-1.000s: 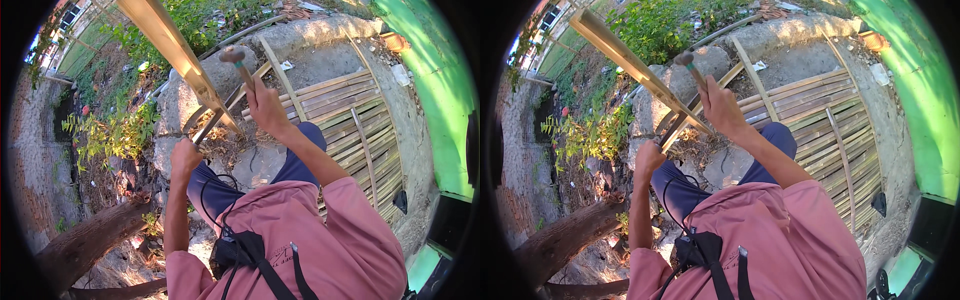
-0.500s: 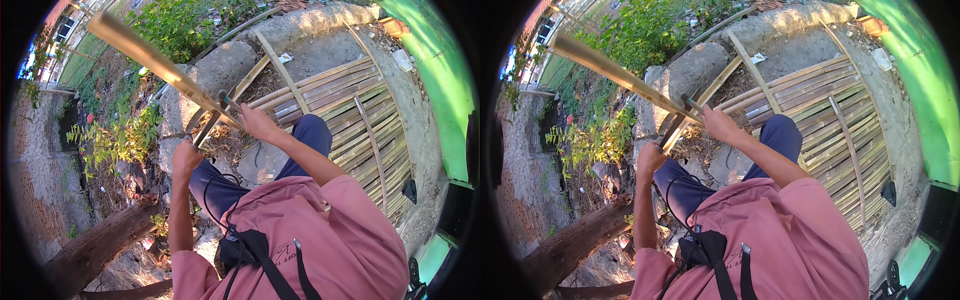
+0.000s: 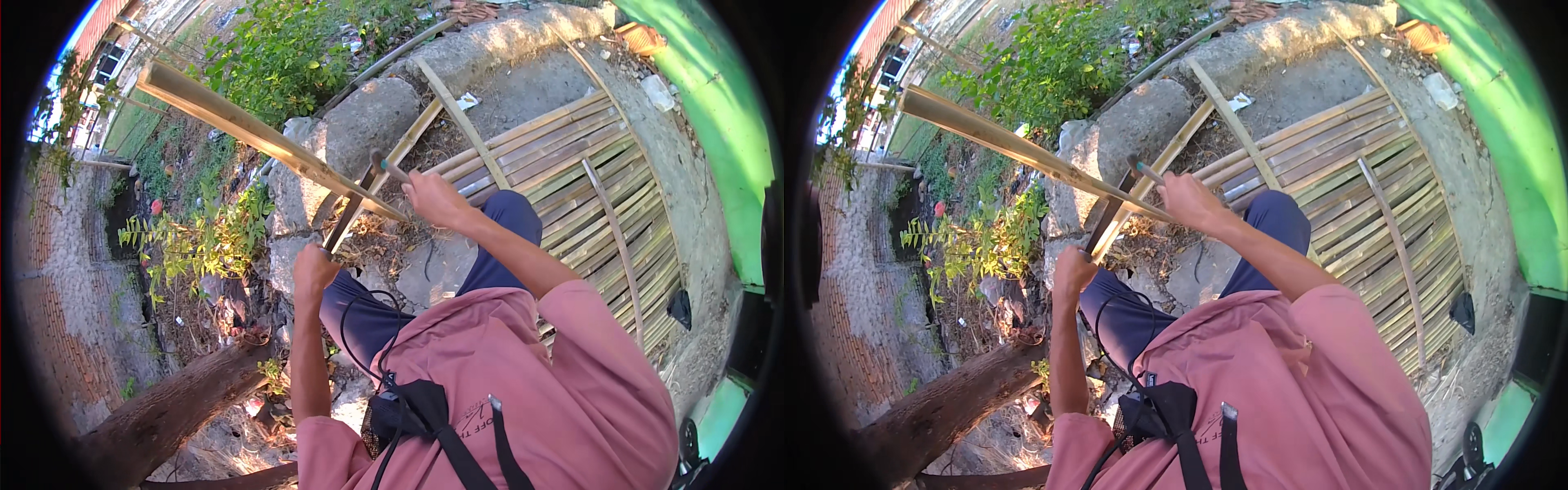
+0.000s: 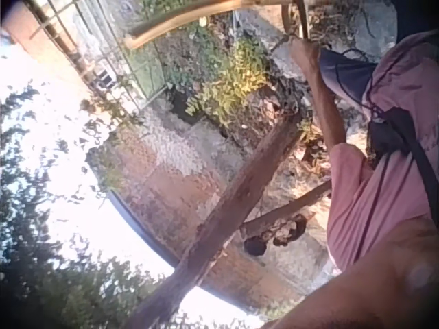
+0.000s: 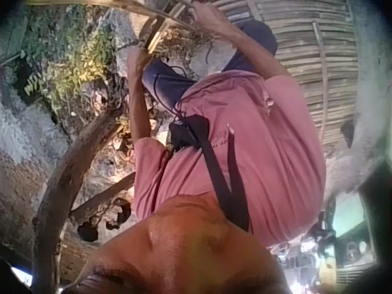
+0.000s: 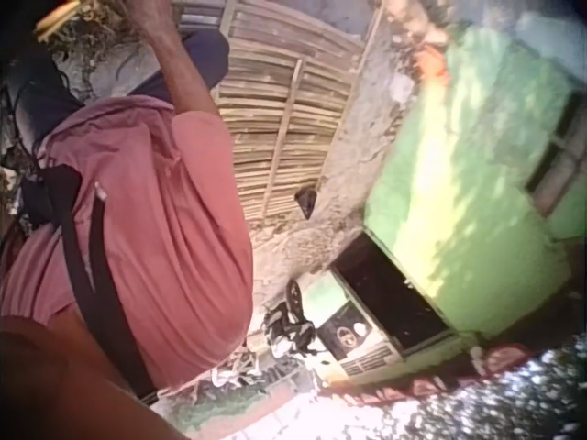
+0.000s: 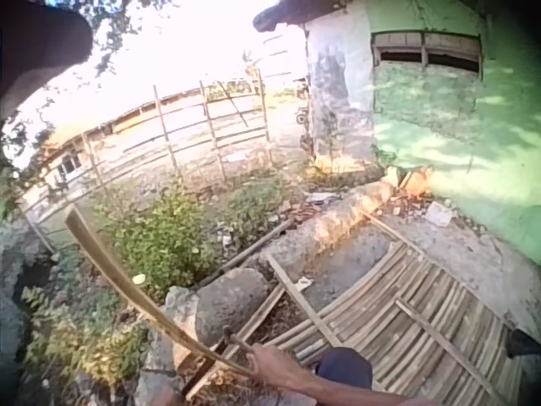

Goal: The person splits a bamboo pole using a large knife and then hammers small bamboo dowels into pre-drilled holes in the frame components.

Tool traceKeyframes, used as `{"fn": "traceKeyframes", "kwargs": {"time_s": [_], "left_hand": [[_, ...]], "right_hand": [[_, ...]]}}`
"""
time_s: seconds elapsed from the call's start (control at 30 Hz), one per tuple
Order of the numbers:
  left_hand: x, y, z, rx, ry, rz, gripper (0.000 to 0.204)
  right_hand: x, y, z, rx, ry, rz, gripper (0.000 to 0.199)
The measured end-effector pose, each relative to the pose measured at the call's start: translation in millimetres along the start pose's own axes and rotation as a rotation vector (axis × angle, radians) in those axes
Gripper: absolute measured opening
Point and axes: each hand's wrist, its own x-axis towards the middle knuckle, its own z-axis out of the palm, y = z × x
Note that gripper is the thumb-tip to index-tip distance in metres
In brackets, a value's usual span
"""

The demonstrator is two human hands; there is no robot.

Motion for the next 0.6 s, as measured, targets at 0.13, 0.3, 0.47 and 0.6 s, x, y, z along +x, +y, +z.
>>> {"fn": "traceKeyframes", "kwargs": {"time_s": [0.13,0.3,0.47,0.6], "left_hand": [[-5,-8,-10,-0.064,-0.144,-0.119,0.027],[-8,3,-3,0.033,-0.128,-0.063,0.026],[-3,3,-13,0.039,-0.122,-0.133,0.029],[-12,19,-16,-0.013,-0.050,-0.152,0.024]], "right_hand": [[12,-64,-39,0.228,0.175,-0.056,0.022],[-18,-13,12,0.122,-0.058,0.078,0.030],[-1,-56,-44,0.340,0.032,0.156,0.033],[9,-92,-74,0.760,0.314,0.136,0.044]]}}
